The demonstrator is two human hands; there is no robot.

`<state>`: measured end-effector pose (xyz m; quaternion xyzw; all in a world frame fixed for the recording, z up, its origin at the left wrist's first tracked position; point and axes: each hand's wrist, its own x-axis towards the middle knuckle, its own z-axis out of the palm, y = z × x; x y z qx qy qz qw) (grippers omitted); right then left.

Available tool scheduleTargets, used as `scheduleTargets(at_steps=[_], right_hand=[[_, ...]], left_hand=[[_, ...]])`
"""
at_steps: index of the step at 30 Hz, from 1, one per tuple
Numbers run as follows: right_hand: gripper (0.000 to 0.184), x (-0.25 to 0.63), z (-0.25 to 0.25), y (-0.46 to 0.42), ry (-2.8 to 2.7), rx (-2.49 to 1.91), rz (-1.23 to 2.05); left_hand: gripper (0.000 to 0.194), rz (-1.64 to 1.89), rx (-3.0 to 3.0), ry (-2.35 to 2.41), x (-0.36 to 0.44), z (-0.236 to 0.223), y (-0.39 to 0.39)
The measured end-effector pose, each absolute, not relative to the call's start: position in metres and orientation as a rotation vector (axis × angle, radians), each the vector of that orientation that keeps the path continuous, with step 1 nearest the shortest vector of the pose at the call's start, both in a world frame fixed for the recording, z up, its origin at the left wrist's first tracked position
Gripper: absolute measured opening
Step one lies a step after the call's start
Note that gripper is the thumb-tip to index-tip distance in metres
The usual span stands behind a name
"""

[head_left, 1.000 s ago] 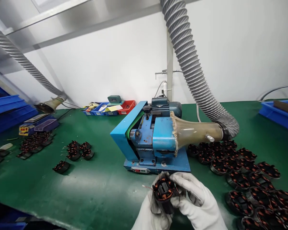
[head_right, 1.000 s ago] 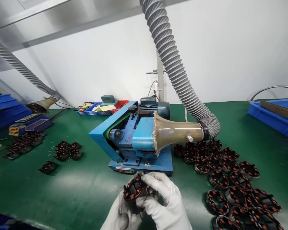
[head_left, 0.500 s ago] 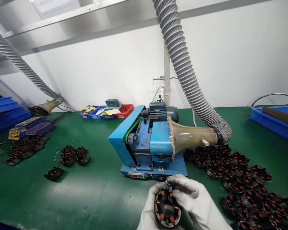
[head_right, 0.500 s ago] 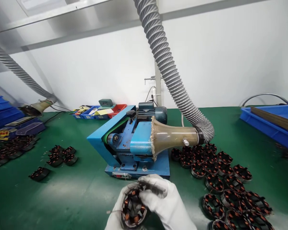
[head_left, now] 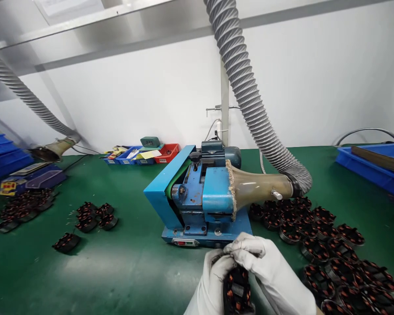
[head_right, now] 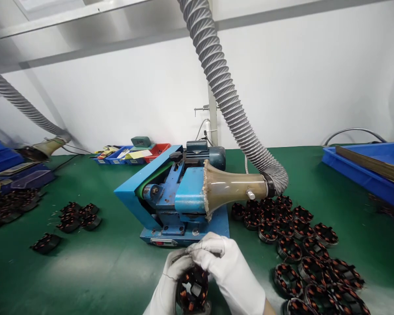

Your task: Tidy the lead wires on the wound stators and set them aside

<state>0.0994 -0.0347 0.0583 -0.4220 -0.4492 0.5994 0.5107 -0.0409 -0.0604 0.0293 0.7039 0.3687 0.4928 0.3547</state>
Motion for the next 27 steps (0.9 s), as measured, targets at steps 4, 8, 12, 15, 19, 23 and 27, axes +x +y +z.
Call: scheduleTargets(at_steps=[4, 8, 12, 15, 19, 23, 27], right_hand=[[0.021, 0.110, 0.056, -0.023, -0.643, -0.896, 1.598], [0.026, 0.110, 0.036, -0.022, -0.406, -0.850, 1.310], [0.045, 0.084, 0.005, -0.033, -0.721, -1.043, 1.255], [0.055, 0.064, -0.005, -0.031, -0.868, -1.238, 1.174], [0.048, 0.054, 0.002, -0.015, -0.978, -1.311, 1.059], [0.039, 0.053, 0.007, -0.005, -1.037, -1.327, 0.975], [0.038, 0.055, 0.003, -0.005, -1.016, -1.336, 0.951]], left_hand=[[0.070, 1.224, 1.800, 1.006, -0.044, 0.025, -0.062], [0.065, 1.199, 1.397, 1.234, -0.035, 0.018, -0.060], [0.056, 1.226, 0.992, 1.338, -0.022, 0.011, -0.044], [0.047, 1.232, 0.947, 1.365, -0.020, 0.005, -0.030], [0.041, 1.257, 0.984, 1.321, -0.023, 0.003, -0.012], [0.034, 1.274, 1.058, 1.221, -0.024, 0.006, -0.001], [0.034, 1.247, 1.099, 1.177, -0.023, 0.008, 0.001]])
